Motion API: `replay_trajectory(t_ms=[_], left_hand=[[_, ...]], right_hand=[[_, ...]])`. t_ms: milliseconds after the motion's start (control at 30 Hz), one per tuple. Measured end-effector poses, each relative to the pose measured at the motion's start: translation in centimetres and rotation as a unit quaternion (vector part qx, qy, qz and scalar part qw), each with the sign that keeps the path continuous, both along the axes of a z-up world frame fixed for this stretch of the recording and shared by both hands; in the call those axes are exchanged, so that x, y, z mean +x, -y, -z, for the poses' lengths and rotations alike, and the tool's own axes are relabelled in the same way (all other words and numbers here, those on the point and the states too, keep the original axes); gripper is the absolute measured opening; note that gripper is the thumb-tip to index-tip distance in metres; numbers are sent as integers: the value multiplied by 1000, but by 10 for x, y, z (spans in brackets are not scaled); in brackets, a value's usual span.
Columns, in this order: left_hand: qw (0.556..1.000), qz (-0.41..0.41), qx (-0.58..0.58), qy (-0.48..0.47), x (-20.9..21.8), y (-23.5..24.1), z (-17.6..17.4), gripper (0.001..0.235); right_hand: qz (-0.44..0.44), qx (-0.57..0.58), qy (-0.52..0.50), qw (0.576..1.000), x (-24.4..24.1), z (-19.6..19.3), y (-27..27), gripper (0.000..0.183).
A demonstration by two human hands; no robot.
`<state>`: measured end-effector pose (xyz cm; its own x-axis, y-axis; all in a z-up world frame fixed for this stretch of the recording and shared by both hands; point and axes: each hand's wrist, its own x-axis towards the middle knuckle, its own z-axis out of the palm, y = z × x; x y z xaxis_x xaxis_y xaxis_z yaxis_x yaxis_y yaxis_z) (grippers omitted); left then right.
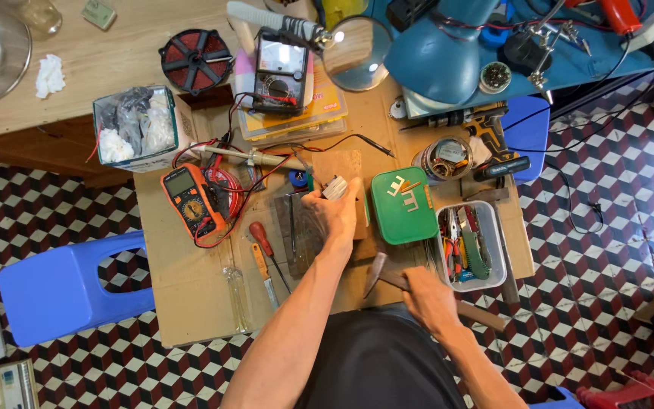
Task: The person uses a hammer and a small metal tool to repeatedly tap and adjust a small rectangular electronic component held in the left hand. The person rotates the component and continues tapping different edges while working at a cluttered electronics workbench.
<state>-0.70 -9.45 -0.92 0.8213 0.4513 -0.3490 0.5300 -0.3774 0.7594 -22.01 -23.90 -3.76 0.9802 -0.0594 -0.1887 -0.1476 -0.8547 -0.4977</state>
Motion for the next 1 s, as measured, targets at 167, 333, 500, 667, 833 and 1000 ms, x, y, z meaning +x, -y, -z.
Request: replay_trajectory(t_ms=[167, 333, 500, 667, 833, 1000], left_hand=[[998, -18, -51, -7, -4, -2, 6, 73], [977, 4, -214, 27, -14, -27, -7, 68], [932, 82, -349, -61, -10, -64, -12, 59], [934, 193, -292, -74, 10, -75, 10, 57], [910, 384, 48, 151, 11, -87, 14, 44], [914, 327, 53, 234, -8, -59, -2, 67]], right_hand=[[-127, 53, -38, 990, 15, 69, -2, 33], [-173, 56, -72, 981, 21, 107, 8, 35], [-193, 52, -110, 974, 23, 130, 9, 35], [-151, 84, -151, 973, 15, 134, 12, 37], [-100, 87, -104, 986, 2, 136, 12, 44], [-24, 40, -56, 997, -11, 116, 3, 49]])
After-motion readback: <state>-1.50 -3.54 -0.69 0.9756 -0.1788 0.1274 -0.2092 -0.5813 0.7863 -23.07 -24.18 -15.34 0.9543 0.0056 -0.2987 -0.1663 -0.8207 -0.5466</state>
